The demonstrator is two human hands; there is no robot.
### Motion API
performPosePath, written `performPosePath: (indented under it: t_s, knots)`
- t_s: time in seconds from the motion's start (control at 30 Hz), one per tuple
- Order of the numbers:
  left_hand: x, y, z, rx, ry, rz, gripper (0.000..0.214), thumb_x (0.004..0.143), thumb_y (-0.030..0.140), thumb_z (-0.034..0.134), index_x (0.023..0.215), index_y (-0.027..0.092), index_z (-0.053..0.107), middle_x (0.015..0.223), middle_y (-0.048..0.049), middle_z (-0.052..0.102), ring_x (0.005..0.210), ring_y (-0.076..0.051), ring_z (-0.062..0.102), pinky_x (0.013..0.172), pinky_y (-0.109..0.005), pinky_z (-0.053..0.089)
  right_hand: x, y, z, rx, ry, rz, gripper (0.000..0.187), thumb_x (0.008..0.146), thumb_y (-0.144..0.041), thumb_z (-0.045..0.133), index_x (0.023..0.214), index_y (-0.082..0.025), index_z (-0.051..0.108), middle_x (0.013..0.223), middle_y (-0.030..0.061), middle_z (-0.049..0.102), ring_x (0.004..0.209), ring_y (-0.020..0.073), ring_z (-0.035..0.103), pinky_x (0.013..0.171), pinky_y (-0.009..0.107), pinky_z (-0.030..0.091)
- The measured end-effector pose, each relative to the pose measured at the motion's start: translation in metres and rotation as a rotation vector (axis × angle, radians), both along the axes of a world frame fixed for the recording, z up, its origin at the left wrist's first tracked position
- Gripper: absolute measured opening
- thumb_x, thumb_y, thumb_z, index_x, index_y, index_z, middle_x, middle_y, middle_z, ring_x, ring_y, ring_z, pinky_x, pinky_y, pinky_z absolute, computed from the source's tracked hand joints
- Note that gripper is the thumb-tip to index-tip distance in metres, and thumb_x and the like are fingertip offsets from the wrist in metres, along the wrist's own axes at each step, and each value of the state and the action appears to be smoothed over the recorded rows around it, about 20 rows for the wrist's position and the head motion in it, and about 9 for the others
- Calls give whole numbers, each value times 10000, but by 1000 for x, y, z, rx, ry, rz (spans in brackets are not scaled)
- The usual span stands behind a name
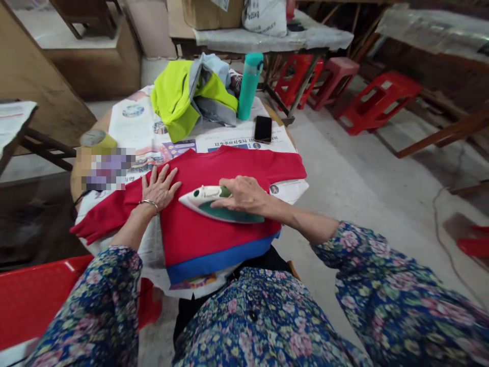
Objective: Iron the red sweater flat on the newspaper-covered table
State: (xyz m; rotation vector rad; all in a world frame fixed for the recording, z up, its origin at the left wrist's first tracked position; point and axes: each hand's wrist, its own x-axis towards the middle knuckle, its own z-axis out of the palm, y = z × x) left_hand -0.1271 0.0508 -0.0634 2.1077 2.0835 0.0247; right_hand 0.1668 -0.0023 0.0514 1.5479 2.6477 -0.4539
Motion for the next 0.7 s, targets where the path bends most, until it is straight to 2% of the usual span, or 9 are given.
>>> performPosePath:
  t_s: [0.1,0.17,0.3,0.43,0.53,0.6,0.7]
  knots:
    - [0,0,-2,6,-36,3,716,1080,607,295,1739,356,416,1868,-65,303,1748,-411,166,1361,-765,139,-5,15,-4,17,11,-47,416,1067,-565,720,1234,-184,736,1073,137,814,1041,295,726,753,318,385]
    - [-1,0,-3,7,-49,5,713,1079,606,292,1740,366,413,1869,-51,301,1751,-398,162,1368,-753,123,-9,16,-7,-12,23,-16,400,1062,-560,726,1217,-191,740,1070,126,814,1050,295,724,767,319,397]
    - [-4,0,-7,22,-59,13,685,1077,555,336,1727,366,439,1853,-63,340,1743,-397,198,1363,-757,139,-20,-2,-9,-76,4,165,416,1043,-588,744,1187,-198,751,1093,133,816,1027,296,723,739,318,387]
    - [-6,0,-7,7,-43,24,685,1083,569,327,1733,375,424,1862,-53,321,1746,-378,195,1371,-730,142,-32,-26,1,-163,-26,377,409,1031,-562,776,1230,-205,754,1098,129,814,971,283,718,719,317,361]
    - [-6,0,-6,-17,-27,28,694,1086,586,308,1741,376,406,1872,-44,295,1752,-365,179,1379,-707,142,-34,-33,7,-186,-32,456,378,1034,-509,792,1263,-211,755,1131,123,816,986,274,719,727,318,354]
    - [-6,-1,-5,-16,-28,27,687,1086,567,312,1737,373,416,1871,-41,296,1752,-357,182,1383,-696,149,-30,-30,5,-165,-28,411,391,1026,-526,799,1258,-214,758,1123,120,818,1005,279,722,728,318,359]
    - [-8,-3,-6,27,-67,22,667,1086,482,311,1718,332,461,1858,-55,327,1747,-337,216,1395,-670,153,-18,-19,-1,-106,-4,197,400,1012,-557,802,1203,-209,755,1075,121,812,1022,292,724,725,316,382]
